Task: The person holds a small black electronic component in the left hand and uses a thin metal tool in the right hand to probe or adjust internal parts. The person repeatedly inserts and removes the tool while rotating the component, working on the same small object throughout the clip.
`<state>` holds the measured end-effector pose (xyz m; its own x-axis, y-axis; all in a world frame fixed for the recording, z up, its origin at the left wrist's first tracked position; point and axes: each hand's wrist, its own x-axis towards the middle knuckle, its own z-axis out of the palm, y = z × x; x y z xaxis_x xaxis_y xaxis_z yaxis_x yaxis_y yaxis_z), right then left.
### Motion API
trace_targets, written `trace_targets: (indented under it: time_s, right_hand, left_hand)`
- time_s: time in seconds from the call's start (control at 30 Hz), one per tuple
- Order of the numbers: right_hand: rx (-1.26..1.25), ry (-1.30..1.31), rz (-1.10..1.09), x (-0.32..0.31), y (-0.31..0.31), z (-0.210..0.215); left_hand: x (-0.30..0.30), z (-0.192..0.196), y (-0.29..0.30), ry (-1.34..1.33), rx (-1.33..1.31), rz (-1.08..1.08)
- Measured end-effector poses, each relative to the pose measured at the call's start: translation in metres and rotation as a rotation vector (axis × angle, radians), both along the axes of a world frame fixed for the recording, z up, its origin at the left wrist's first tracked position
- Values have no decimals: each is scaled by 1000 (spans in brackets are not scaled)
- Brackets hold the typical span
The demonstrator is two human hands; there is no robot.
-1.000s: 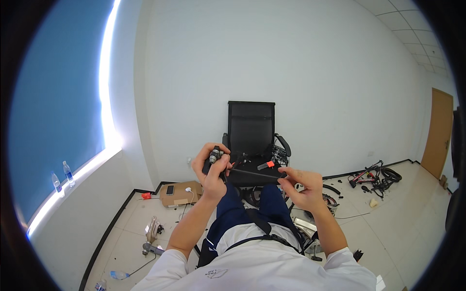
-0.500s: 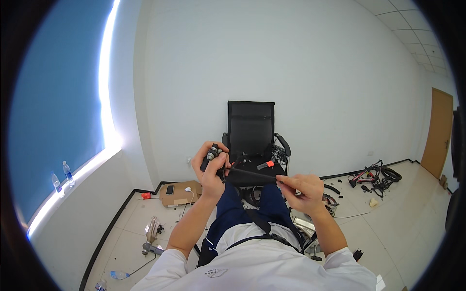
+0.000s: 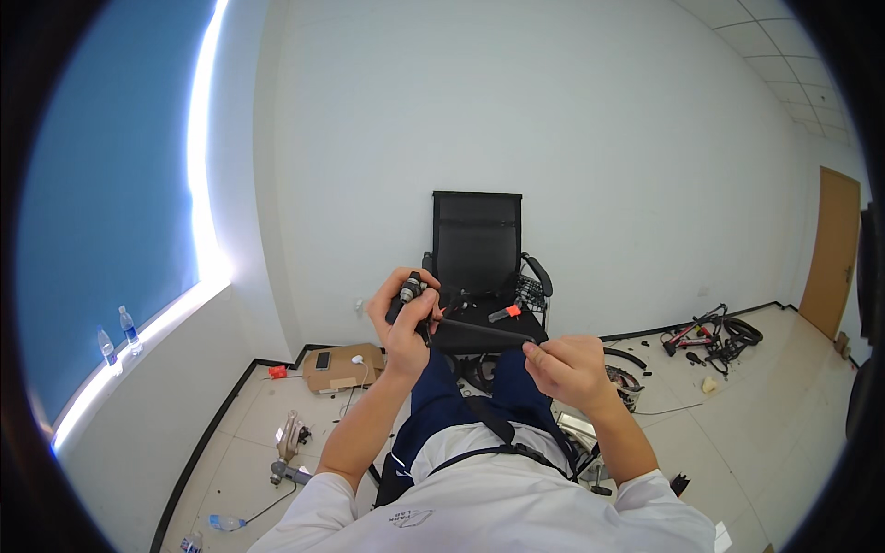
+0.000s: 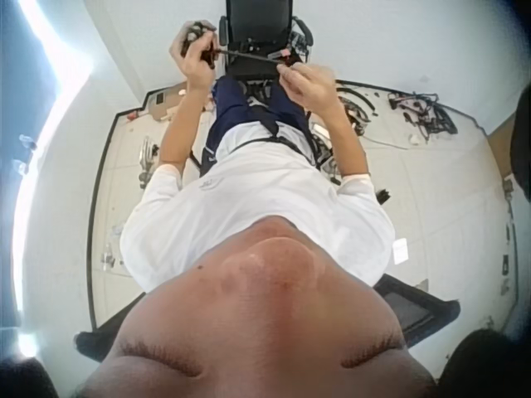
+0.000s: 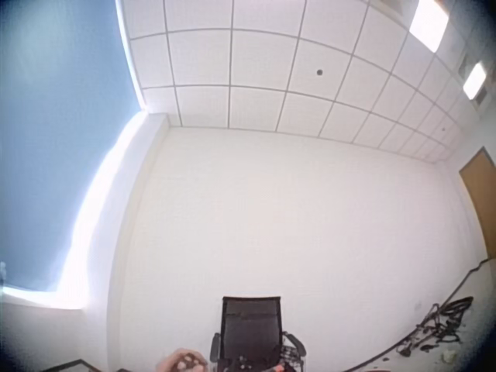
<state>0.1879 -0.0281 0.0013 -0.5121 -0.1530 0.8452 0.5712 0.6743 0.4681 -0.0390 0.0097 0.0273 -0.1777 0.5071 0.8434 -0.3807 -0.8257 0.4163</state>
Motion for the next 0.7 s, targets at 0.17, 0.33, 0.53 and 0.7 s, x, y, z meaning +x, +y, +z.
trace_targets:
  time_s: [0.17, 0.33, 0.53, 0.7]
  right_hand:
    - [-249, 124, 149, -3, -4, -1]
    - [-693, 301, 348, 2, -11, 6]
    - [-1025, 248, 370, 8, -8, 8]
    - [-1225, 282, 441, 1, -16, 13]
  left_hand:
    - [0, 2, -3, -34, 7, -5]
    - [1, 3, -4, -48, 54, 17]
    - [-2, 1, -3, -31, 60, 27]
    - [-1, 0, -4, -14, 79, 67]
